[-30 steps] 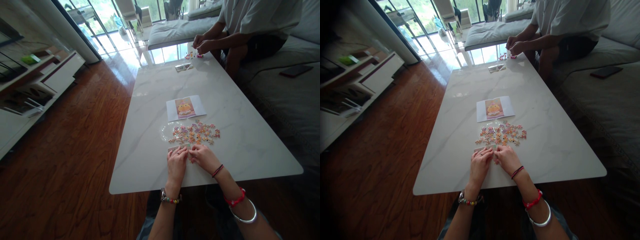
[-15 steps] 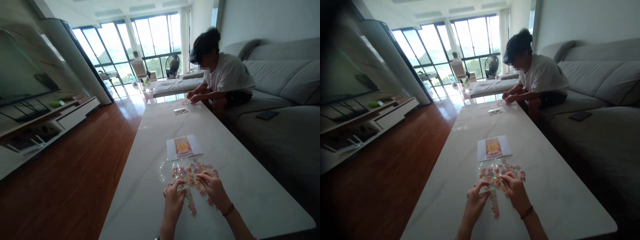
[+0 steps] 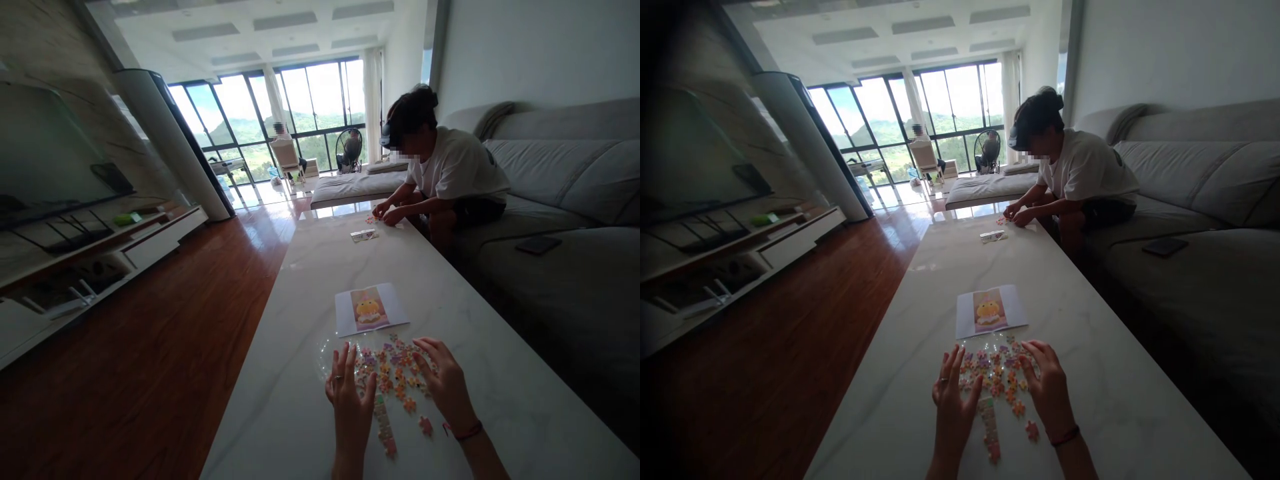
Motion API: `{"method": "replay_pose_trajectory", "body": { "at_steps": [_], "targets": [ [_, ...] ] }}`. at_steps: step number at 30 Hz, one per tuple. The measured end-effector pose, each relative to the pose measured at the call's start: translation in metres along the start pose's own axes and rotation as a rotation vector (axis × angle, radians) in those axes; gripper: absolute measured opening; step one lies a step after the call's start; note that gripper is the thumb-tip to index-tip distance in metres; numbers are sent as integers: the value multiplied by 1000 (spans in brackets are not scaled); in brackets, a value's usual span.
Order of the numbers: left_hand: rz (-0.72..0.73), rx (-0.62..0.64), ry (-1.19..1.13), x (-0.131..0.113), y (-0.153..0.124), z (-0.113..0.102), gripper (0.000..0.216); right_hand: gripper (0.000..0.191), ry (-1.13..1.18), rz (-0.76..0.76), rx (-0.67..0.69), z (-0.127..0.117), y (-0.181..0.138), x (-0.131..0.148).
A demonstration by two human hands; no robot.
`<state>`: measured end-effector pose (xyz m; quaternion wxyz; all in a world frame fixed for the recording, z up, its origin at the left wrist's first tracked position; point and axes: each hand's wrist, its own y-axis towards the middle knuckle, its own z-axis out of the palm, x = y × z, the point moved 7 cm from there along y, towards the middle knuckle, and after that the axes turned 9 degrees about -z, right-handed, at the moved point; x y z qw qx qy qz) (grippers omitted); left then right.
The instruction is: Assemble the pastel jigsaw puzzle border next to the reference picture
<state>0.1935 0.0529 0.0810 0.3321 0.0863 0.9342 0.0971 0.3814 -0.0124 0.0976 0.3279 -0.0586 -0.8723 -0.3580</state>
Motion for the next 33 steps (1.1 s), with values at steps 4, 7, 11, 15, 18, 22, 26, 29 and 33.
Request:
{"method": "replay_pose_trajectory", "body": {
  "at_steps": [4, 7, 11, 15, 18, 22, 26, 29, 33],
  "targets": [
    [-20, 24, -4, 7, 1, 0, 45, 24, 17, -3, 9, 2, 1, 2],
    [-24, 18, -9, 10, 0, -1, 45, 24, 29, -7, 10, 3, 1, 4],
    [-10, 1, -18, 11, -1, -2, 44, 25, 32, -3, 20, 5, 1, 5],
    [2, -6, -33, 10, -1, 0, 42, 25, 27, -4, 35, 6, 0, 5],
    [28, -8, -53, 11, -2, 1, 41, 25, 21, -17, 36, 6, 0, 6],
    [136, 23, -151, 12, -8, 0, 38, 24, 5, -16, 99, 6, 0, 1],
    [178, 108, -196, 15, -27, -5, 32, 27, -64, 13, 402, 10, -12, -15],
    [178, 182, -183, 15, -40, -6, 28, 29, -191, 45, 577, 6, -26, -34],
    [171, 287, -133, 16, -47, 3, 27, 26, -293, 112, 688, -1, -38, -58]
  ]
}}
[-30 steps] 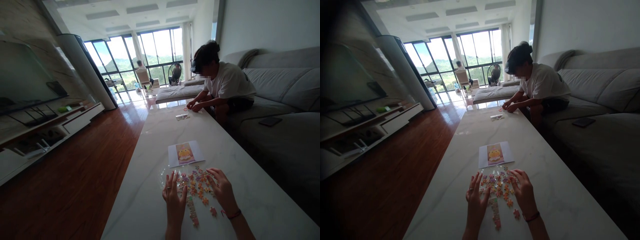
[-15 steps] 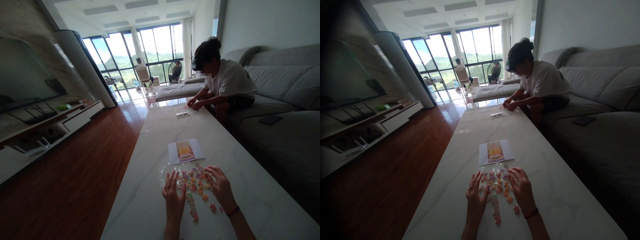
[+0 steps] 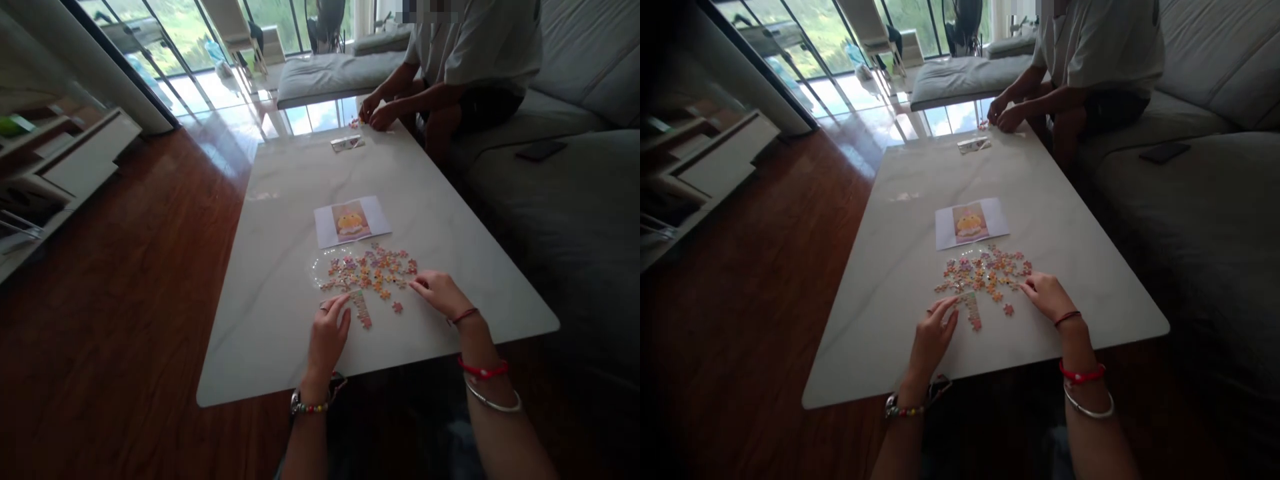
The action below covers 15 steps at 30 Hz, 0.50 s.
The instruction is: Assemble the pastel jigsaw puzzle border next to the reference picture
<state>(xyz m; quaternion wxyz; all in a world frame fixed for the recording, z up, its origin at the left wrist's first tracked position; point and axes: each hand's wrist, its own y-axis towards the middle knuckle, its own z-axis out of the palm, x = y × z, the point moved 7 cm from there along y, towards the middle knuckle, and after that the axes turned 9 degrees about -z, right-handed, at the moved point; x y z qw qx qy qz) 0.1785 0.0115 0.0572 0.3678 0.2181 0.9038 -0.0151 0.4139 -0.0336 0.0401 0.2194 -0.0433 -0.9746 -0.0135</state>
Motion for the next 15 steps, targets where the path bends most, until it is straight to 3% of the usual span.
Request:
{"method": "replay_pose_trajectory", "body": {
  "at_steps": [9, 15],
  "targets": [
    [16, 62, 62, 3, 3, 8, 27, 17, 51, 68, -15, -2, -3, -14],
    [47, 64, 67, -5, 4, 13, 27, 22, 41, 91, -145, -2, -1, -20]
  ]
}}
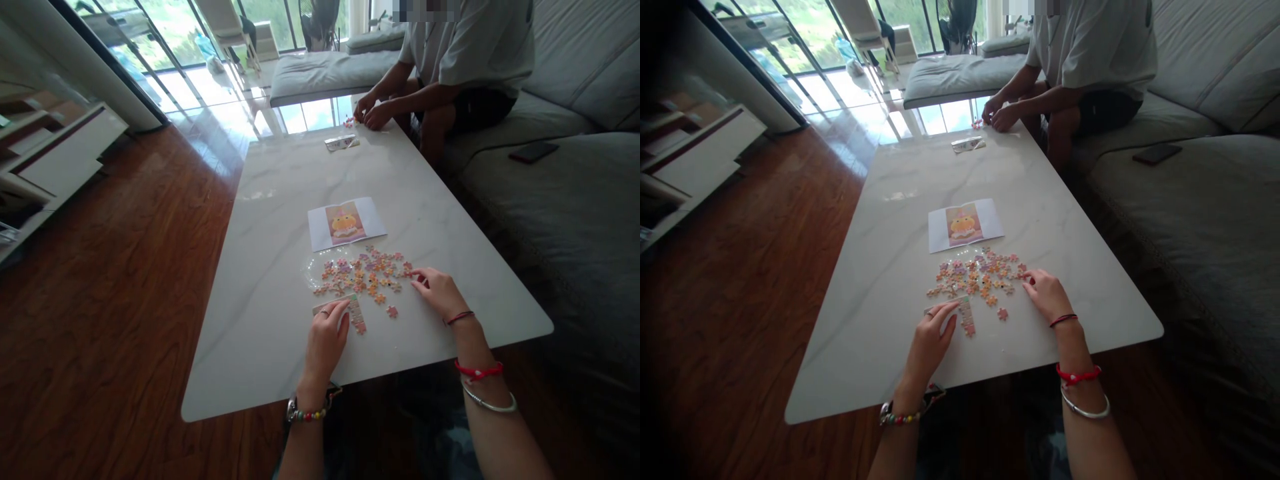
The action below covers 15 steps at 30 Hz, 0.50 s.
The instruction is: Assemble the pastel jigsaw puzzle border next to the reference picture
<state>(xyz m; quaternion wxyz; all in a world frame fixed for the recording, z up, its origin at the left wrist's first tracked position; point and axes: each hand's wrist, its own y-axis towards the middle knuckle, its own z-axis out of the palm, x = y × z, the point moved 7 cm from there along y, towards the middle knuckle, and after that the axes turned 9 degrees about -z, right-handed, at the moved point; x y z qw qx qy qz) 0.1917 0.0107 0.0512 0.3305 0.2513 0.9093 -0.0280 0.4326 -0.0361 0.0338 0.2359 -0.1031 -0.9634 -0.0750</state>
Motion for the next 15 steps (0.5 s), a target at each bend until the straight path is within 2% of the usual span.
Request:
{"method": "replay_pose_trajectory", "body": {
  "at_steps": [4, 8, 12, 15],
  "targets": [
    [22, 4, -11, -5, 1, 2, 25, 35, -34, -50, -68, 9, 5, 7],
    [17, 2, -5, -3, 3, 2, 26, 30, -53, -33, -93, 17, 8, 8],
    [-6, -11, 12, 3, 4, 0, 27, 25, -14, -35, -131, 12, 7, 8],
    [-9, -12, 8, 5, 4, 0, 27, 17, 33, -61, -112, 9, 7, 12]
  ]
}}
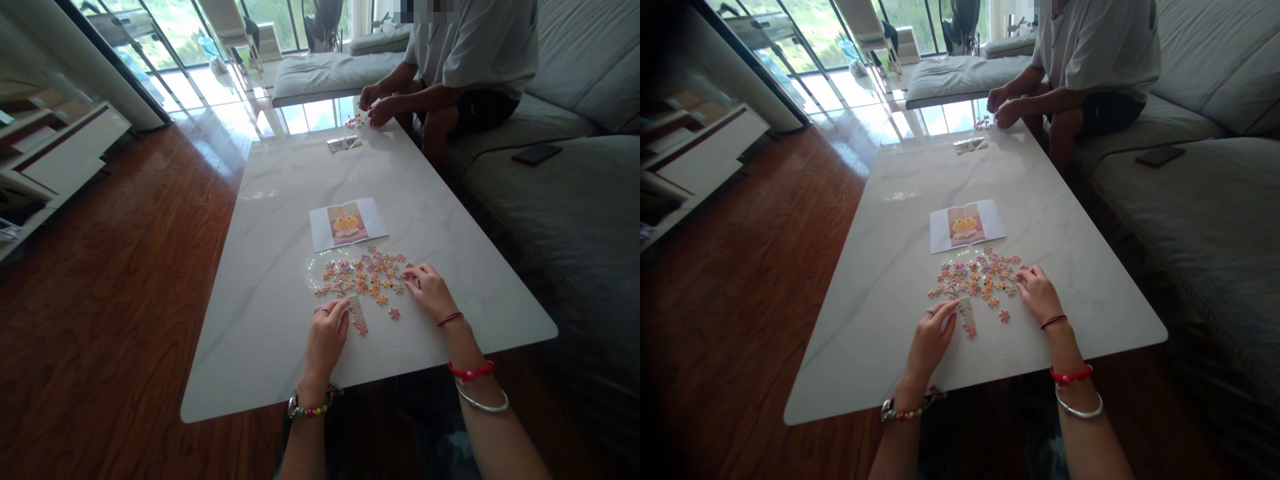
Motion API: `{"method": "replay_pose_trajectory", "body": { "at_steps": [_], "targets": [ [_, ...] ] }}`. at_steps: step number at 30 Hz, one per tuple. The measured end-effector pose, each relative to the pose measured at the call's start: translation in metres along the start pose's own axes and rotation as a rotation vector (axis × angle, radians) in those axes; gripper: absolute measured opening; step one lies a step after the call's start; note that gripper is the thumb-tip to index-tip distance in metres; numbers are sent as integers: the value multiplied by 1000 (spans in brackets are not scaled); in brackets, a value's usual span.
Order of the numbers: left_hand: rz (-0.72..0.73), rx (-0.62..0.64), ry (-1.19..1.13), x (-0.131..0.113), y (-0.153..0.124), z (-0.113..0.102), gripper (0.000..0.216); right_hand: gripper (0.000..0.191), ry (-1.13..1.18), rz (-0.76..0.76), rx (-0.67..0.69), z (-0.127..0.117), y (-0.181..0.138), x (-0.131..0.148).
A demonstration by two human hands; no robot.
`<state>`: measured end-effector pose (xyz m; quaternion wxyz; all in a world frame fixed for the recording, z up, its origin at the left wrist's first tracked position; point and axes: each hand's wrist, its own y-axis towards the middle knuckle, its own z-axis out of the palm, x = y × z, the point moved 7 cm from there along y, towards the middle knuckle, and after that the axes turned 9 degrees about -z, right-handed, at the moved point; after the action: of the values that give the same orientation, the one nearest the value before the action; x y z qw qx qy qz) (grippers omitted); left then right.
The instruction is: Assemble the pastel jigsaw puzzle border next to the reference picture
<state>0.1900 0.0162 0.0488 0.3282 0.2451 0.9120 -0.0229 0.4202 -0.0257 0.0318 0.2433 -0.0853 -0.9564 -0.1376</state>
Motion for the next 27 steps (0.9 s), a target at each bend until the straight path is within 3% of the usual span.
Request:
{"method": "replay_pose_trajectory", "body": {
  "at_steps": [10, 27],
  "targets": [
    [-21, 11, -1, 3, 2, 2, 26, 13, 21, -3, 41, -1, -1, 3],
    [-30, -26, 4, 24, 20, -11, 29, 24, -11, 29, -143, 4, 25, -5]
  ]
}}
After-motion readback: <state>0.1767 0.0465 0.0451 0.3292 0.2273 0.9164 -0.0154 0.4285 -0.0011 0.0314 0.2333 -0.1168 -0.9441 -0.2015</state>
